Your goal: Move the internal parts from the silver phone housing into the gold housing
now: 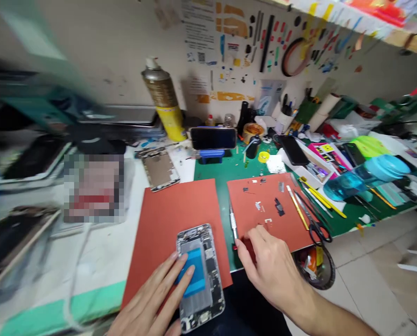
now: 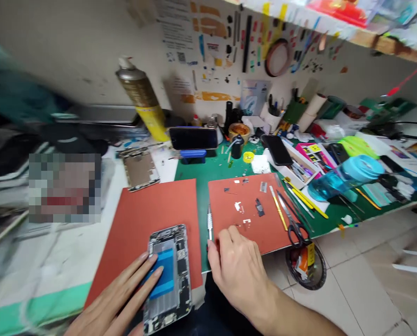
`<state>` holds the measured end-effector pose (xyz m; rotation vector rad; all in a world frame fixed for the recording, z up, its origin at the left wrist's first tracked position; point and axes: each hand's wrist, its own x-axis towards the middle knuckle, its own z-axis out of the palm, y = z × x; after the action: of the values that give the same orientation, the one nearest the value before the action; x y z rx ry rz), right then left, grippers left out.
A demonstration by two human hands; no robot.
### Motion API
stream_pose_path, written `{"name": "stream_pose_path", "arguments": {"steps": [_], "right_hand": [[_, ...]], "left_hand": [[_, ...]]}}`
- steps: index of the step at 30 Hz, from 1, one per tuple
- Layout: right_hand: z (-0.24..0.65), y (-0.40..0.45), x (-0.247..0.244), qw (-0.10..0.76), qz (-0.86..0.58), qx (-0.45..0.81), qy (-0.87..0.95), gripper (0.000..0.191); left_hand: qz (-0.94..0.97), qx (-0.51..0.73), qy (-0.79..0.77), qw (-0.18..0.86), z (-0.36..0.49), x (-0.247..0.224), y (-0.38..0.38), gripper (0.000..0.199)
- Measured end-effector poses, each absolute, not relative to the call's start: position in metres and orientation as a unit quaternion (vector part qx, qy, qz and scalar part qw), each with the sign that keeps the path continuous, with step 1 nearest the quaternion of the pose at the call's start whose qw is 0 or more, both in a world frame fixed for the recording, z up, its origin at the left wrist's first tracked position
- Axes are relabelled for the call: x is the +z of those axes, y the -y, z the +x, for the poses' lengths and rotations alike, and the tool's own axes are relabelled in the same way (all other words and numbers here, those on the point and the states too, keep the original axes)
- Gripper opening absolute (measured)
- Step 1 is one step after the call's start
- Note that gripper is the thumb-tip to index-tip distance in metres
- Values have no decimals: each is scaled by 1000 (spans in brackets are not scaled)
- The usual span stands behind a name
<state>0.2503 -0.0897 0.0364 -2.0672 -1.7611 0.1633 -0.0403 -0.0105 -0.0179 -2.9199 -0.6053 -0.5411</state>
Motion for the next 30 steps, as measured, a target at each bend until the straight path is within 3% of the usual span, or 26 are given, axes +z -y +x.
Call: {"name": "stream_pose_path", "arguments": {"steps": [4,10,12,16,20,26,30], "right_hand": [[221,68,20,105,-773,-69,622,23],[216,66,14,110,-767,-154,614,33],[220,70,20,166,-756,-157,614,32],[232,80,45,362,-687,-115,619,9],[237,88,65,505,-637,-13,583,15],[225,89,52,593,-537,145,582,18],[223,76,40,507,-475,144,704,24]], "left_hand": [[-959,-140,237,68,-32,-1,19,61],[-960,-126,247,39,-25,6,17,70],[-961,-125,246,29,-25,6,16,71],[-965,-123,232,21,-27,6,14,71],[-958,-164,234,9,-28,6,11,57],[-949,-208,238,-16,-25,2,8,49],[-949,-217,227,-25,-26,-4,6,52]]}}
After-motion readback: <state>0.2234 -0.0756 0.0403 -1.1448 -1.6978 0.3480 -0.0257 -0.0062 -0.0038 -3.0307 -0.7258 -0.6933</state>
